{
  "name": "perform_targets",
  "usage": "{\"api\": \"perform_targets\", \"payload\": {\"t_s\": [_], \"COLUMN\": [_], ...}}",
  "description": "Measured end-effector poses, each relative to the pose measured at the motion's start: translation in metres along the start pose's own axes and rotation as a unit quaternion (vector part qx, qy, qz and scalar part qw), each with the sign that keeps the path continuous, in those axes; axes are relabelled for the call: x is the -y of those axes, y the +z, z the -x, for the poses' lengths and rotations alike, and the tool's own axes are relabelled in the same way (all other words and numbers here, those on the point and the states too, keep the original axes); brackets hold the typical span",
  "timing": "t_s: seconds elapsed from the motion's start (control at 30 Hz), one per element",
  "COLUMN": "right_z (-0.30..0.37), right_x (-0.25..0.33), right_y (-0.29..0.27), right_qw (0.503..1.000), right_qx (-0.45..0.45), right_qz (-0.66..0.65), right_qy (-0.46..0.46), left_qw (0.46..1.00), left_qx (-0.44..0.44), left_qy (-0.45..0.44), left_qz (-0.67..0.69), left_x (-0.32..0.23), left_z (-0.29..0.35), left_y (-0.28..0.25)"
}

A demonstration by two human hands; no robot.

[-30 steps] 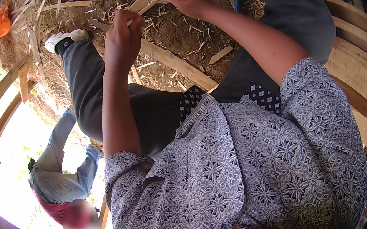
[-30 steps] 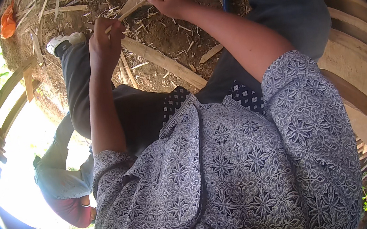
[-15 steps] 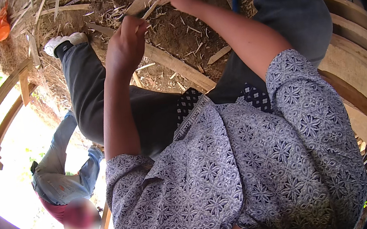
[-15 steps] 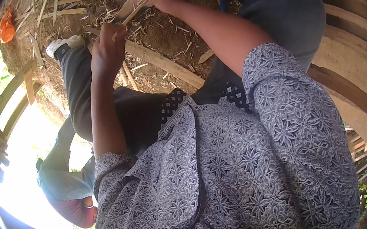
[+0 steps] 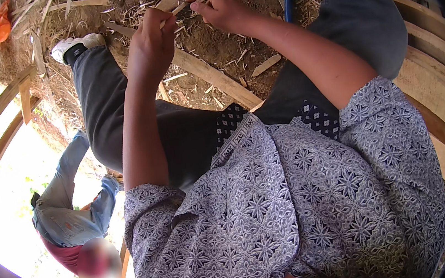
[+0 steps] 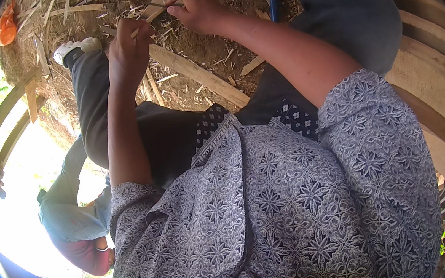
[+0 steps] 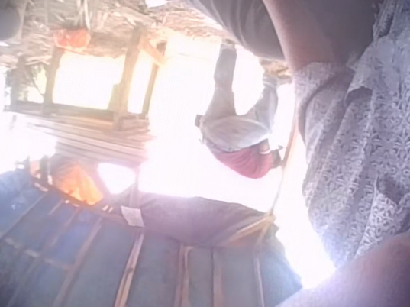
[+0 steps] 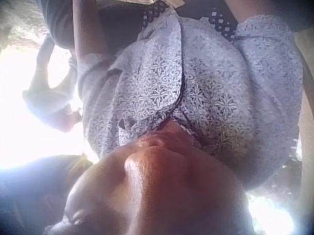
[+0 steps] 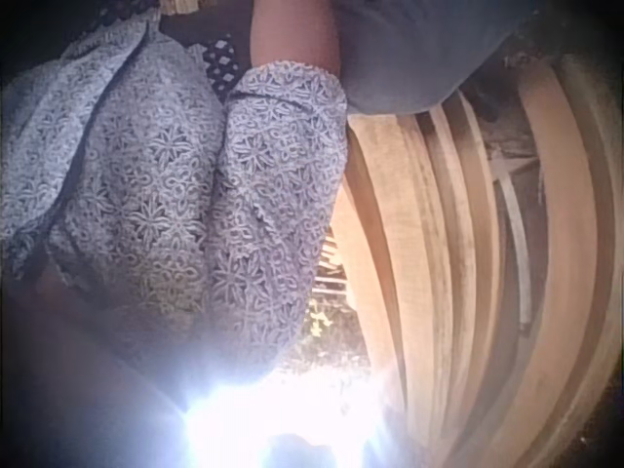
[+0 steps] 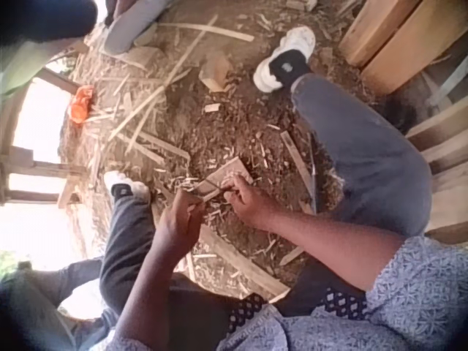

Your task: The person sits on the ground and uses a curved knife to carve a thin wooden stick. They hold the stick with their left hand and repeatedly shave off thin layers of wood with the knife in their right hand, creating wood shavings that fall onto the ground.

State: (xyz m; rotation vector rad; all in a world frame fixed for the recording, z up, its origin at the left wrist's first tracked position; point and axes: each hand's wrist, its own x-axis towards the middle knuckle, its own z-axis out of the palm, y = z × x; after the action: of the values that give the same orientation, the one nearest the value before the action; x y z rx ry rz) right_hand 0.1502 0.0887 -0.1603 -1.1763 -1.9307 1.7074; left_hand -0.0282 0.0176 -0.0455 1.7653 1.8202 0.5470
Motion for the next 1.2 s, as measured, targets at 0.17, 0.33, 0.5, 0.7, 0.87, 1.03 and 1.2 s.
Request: {"api": "perform_targets", "payload": {"t_s": [0.17, 0.33, 0.5, 0.7, 0.87, 1.03, 1.2], "right_z": [0.003, 0.006, 0.01, 0.011, 0.009, 0.007, 0.006], "right_x": [0.002, -0.012, -0.087, -0.045, 0.002, -0.004, -0.065], "right_y": [-0.005, -0.011, -0.016, -0.025, 0.001, -0.012, -0.017], "right_qw": [0.999, 0.998, 0.994, 0.995, 0.999, 0.997, 0.993], "right_qx": [0.029, 0.035, -0.048, -0.027, -0.016, -0.004, -0.019], "right_qz": [-0.006, 0.032, 0.101, 0.087, -0.019, 0.073, 0.106], "right_qy": [-0.026, 0.049, 0.005, 0.042, -0.048, 0.001, 0.045], "left_qw": [0.999, 0.999, 0.999, 0.999, 0.999, 0.999, 0.998], "left_qx": [0.016, 0.016, 0.014, 0.008, 0.021, 0.033, 0.024], "left_qy": [0.028, 0.052, 0.03, 0.016, 0.03, 0.036, 0.055], "left_qz": [-0.003, -0.002, 0.002, 0.033, 0.009, -0.006, -0.01], "left_x": [-0.002, -0.003, 0.001, 0.001, -0.001, -0.002, 0.001], "left_z": [0.0, 0.001, -0.001, 0.002, 0.0, 0.0, -0.001], "left_y": [0.0, 0.0, 0.0, -0.001, -0.002, -0.002, -0.002]}}
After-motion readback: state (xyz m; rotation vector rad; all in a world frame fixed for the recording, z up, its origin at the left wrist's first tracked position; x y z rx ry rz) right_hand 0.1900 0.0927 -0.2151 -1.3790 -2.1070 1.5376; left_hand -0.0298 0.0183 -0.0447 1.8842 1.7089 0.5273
